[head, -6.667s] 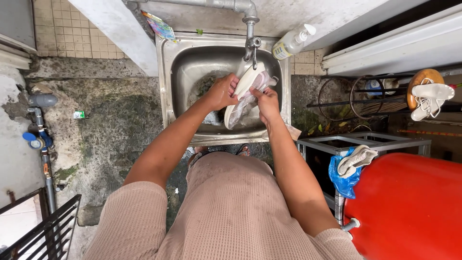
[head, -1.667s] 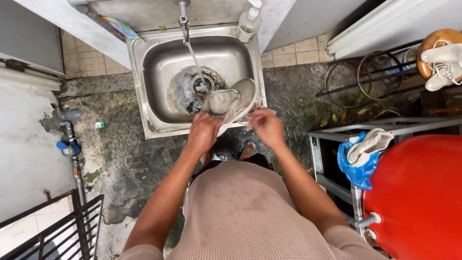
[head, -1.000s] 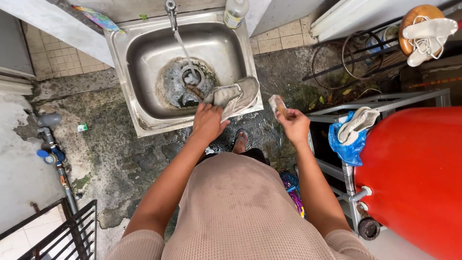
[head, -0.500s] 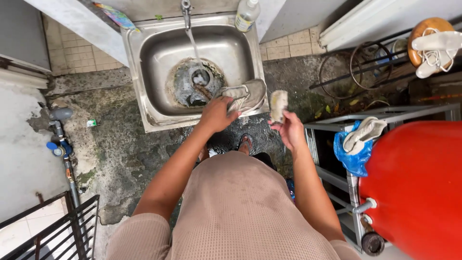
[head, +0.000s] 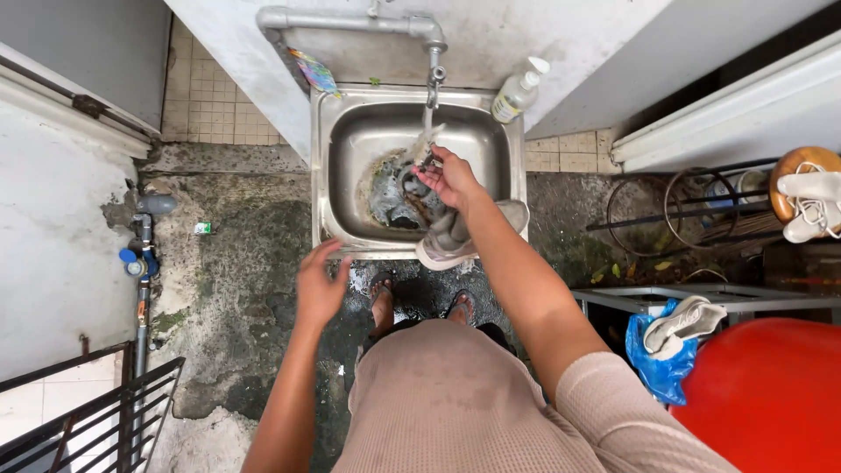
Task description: The person washes a white sneaker in a stainless steel sink. They rinse the shoe, apply soap from a box, and scrub the exterior and sole with a brush. The person then rinses the shoe again under running water.
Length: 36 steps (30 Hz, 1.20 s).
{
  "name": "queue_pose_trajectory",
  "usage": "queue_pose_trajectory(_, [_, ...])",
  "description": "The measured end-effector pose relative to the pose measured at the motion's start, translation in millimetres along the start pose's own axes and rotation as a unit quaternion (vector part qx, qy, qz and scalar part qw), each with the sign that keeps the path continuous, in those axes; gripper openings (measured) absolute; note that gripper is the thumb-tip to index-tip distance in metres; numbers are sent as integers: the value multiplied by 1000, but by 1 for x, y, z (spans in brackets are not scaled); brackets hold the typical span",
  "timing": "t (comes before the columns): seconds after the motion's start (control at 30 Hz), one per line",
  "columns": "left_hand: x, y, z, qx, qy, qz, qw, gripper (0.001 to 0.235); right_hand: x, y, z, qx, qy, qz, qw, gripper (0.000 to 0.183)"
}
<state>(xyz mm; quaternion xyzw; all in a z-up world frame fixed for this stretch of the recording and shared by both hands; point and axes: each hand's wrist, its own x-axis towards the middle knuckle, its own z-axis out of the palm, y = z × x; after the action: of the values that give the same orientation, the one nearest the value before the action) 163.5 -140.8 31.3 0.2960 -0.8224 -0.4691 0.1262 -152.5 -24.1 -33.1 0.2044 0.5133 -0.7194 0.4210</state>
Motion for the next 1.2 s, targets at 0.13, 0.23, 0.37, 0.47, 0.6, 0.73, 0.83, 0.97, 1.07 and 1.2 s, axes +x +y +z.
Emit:
queue_pose_trajectory(0.13, [-34,-64,-31,-12,42,-118,992,34,2,-8,9,-15,16,0,1000,36])
queue_pose_trajectory(0.23, [-58,-99,-39,-6,70,-200,977,32,5,-11,4,-27,24,-1,999,37])
queue_pose_trajectory(0.37, [-55,-101,-41,-40,86,-238,966,32,25,-13,0,67,30,32,997,34])
queue_pose_trajectory(0.47, [-41,-102,-44,-41,93,-232,968,32,36,-8,-6,111,29,58,992,35])
queue_pose_trajectory(0.6, [-22,-98,-49,-38,96,-206,973,33,44,-1,-19,173,32,81,981,34])
queue_pose_trajectory(0.73, [-12,-112,-49,-34,92,-191,977,31,29,-11,-17,154,34,88,984,35])
queue_pose_trajectory(0.83, [-13,-118,-43,-33,88,-193,977,31,21,-12,-18,-13,25,39,999,35])
queue_pose_trajectory(0.97, [-17,-121,-37,-33,84,-191,977,30,35,-6,-33,-332,69,-187,922,40])
queue_pose_trajectory(1.07, [-19,-122,-36,-26,82,-184,979,30,31,-12,-36,-506,91,-282,810,55])
queue_pose_trajectory(1.2, [-17,-116,-39,-17,81,-182,980,30,16,-20,-33,-686,58,-369,625,51])
